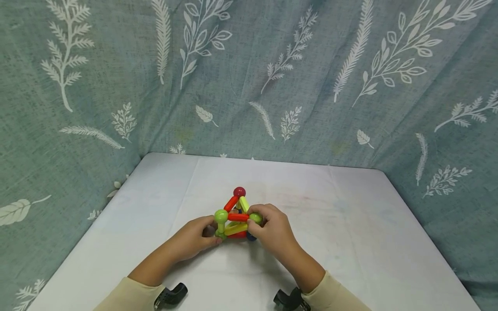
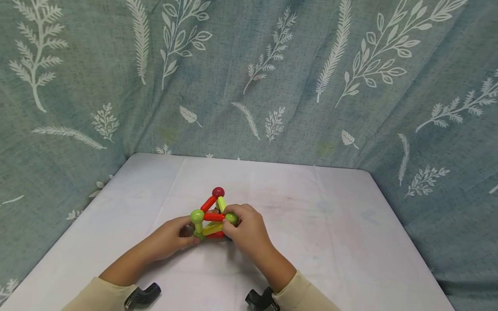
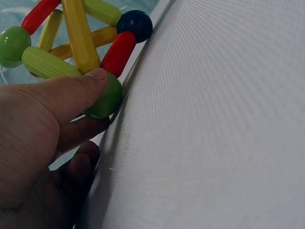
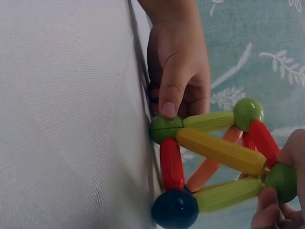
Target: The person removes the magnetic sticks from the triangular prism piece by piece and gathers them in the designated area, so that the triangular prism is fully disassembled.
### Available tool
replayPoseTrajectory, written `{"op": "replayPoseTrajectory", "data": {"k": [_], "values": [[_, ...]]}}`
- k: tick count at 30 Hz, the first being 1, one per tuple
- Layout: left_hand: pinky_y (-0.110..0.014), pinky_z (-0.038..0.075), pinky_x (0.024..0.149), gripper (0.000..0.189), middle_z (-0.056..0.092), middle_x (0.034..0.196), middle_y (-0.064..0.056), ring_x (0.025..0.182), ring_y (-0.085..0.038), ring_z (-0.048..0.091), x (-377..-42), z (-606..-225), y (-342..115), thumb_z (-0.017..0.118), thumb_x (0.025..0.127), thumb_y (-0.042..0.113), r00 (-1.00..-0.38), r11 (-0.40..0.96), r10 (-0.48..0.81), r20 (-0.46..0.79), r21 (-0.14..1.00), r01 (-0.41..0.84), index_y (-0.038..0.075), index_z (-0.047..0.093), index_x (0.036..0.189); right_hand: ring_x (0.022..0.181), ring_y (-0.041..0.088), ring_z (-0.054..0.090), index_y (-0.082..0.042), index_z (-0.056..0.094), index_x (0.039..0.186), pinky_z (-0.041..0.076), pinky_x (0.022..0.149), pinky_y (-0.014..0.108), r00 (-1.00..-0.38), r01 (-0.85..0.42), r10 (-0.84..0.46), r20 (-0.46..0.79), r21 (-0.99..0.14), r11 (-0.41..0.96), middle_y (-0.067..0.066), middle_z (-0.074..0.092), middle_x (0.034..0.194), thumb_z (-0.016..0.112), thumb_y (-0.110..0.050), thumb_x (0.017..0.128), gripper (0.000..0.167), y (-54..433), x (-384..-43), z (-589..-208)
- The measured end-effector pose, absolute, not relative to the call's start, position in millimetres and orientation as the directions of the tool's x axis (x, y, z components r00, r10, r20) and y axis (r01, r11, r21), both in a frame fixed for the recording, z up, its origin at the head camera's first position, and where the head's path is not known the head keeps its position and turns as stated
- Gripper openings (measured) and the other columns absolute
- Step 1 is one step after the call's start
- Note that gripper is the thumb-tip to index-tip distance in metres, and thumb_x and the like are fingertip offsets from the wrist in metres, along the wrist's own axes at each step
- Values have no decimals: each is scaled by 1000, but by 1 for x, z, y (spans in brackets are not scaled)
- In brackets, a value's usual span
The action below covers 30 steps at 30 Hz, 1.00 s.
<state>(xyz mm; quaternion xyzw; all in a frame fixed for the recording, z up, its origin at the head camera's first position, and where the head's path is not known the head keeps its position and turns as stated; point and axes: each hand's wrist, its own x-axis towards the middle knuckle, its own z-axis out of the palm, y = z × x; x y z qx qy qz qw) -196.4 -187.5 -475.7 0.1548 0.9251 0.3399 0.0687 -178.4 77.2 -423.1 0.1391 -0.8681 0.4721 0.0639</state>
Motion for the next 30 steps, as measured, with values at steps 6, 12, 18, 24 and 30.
{"op": "replayPoseTrajectory", "data": {"k": [6,12,18,24,30], "values": [[-43,53,86,31,68,107,13,96,-11,60,-197,-476,-186,86,87,37,-946,724,323,-30,651,227,31,64,109,82,15,58,-22,76,105,55,66,23,-946,-325,-183,269,-766,554,-4,64,101,74,-15,91,15,77,-178,-422],[-42,52,86,31,68,107,13,96,-11,60,-196,-476,-187,85,88,38,-946,724,323,-32,652,225,32,64,109,80,17,59,-23,75,107,55,63,24,-952,-306,-176,251,-793,527,-3,63,99,75,-17,93,15,83,-181,-421],[-42,52,85,30,68,106,13,96,-11,60,-196,-474,-186,85,88,38,-946,724,324,-33,652,225,32,65,109,77,17,59,-22,74,111,54,61,25,-952,-307,-170,256,-811,497,-1,63,103,76,-16,93,19,90,-187,-425],[-41,52,86,31,68,107,12,96,-11,60,-197,-476,-185,86,87,38,-947,725,318,-37,654,218,31,65,109,79,17,59,-17,74,118,54,64,25,-953,-299,-189,235,-822,485,-1,64,106,77,-18,94,25,99,-196,-430],[-38,50,80,31,64,97,9,89,-13,57,-197,-475,-184,86,87,35,-949,722,314,-35,657,215,28,64,107,83,18,61,-22,74,118,55,67,29,-965,-253,-185,184,-831,496,1,67,113,77,-17,94,25,111,-209,-434]]}}
